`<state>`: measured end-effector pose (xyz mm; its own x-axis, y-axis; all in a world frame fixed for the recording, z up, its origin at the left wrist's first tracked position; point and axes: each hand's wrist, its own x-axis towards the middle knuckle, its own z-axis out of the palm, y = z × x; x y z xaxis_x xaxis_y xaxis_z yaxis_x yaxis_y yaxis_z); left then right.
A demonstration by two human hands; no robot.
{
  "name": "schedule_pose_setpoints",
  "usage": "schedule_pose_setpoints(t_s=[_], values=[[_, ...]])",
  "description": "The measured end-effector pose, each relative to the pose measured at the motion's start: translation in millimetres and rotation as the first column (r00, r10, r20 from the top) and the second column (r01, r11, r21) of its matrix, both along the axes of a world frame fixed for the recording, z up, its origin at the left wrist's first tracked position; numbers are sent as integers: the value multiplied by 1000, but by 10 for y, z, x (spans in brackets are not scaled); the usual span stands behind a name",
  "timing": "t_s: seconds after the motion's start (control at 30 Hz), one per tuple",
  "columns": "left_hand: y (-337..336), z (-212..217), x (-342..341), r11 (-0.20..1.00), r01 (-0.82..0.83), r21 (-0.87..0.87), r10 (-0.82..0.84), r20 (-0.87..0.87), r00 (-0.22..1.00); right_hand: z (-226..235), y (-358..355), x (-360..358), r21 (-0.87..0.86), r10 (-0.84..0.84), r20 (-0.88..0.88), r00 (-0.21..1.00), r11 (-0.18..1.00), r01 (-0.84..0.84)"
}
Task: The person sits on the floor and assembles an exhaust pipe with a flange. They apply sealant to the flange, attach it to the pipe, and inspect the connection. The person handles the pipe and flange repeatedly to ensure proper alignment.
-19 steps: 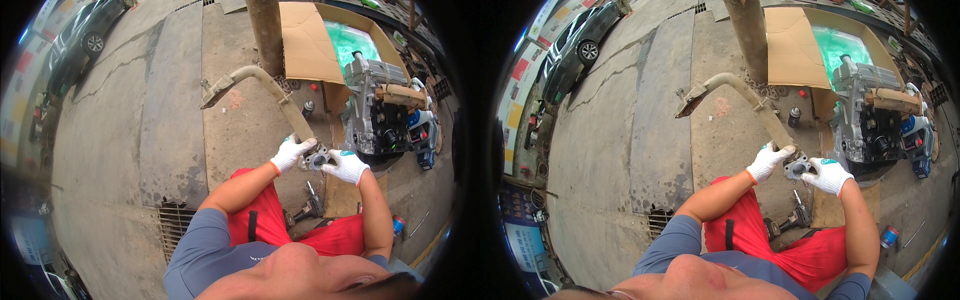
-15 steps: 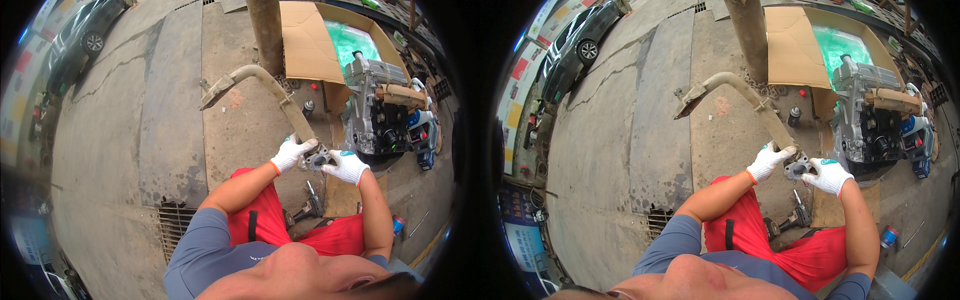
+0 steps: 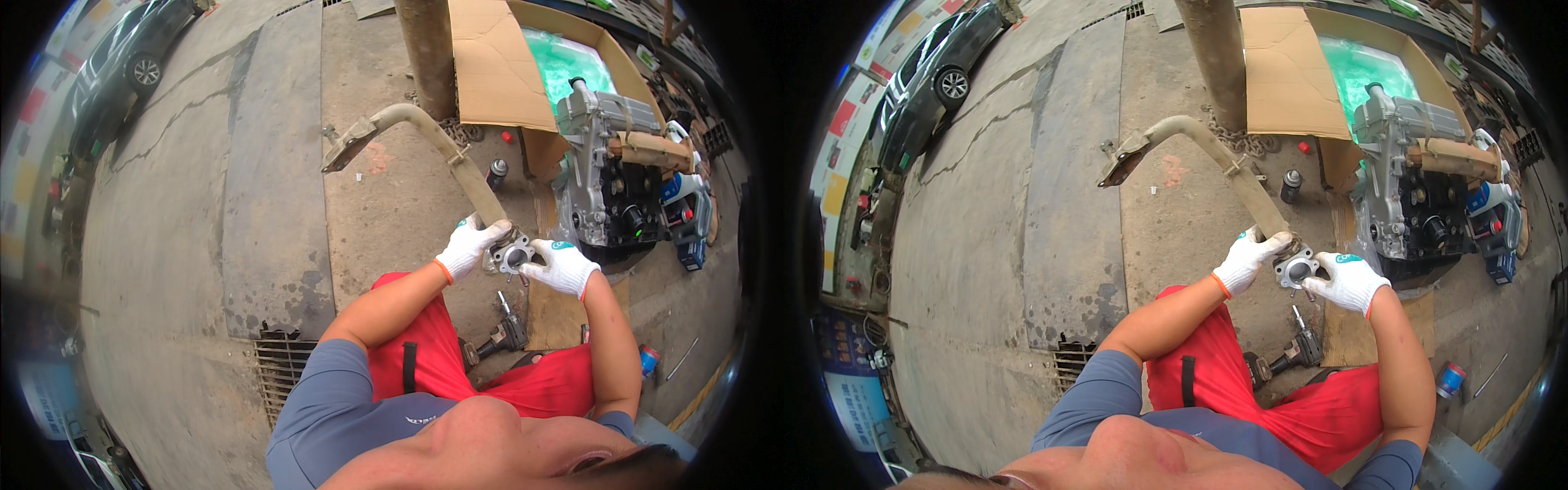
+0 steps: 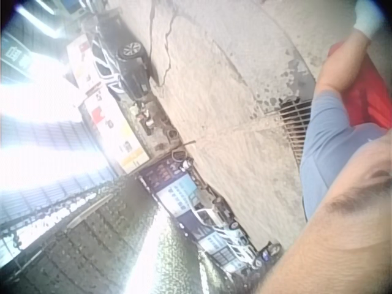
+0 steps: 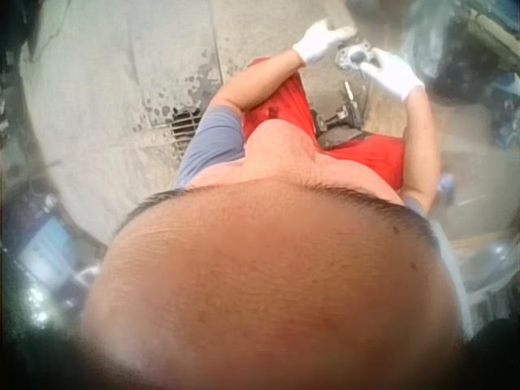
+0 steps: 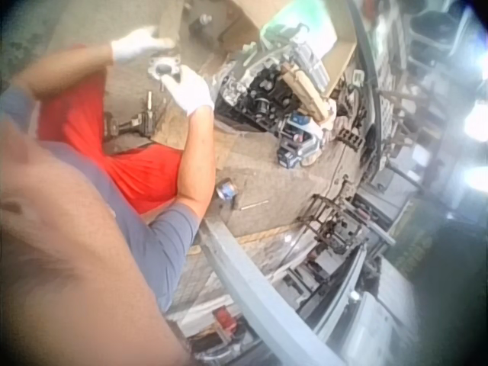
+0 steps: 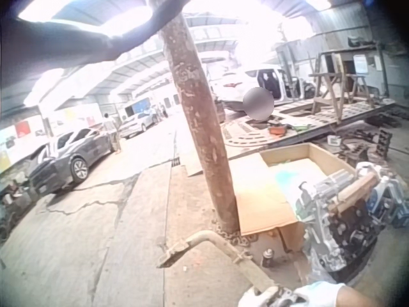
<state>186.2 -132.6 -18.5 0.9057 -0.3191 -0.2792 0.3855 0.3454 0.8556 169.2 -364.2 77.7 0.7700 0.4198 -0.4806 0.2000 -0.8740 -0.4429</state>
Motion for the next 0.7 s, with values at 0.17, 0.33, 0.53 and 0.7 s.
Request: schedule_pose_setpoints(t_s=[0.17,0.33,0.53,0.7], values=[[-9,-11,0,1000,6,17,-6,-18,1000,31,3,-6,9,-3,-7,1000,1000,3],[-12,-31,-1,1000,16,13,-16,-2,1000,-10,-7,-10,-11,15,10,1000,1000,-15],[-9,-43,-5,1000,13,12,-13,-6,1000,8,0,-14,0,19,1,1000,1000,-19],[-7,-21,-1,1000,18,-3,-18,-26,999,42,9,-16,4,-3,-16,1000,1000,3]])
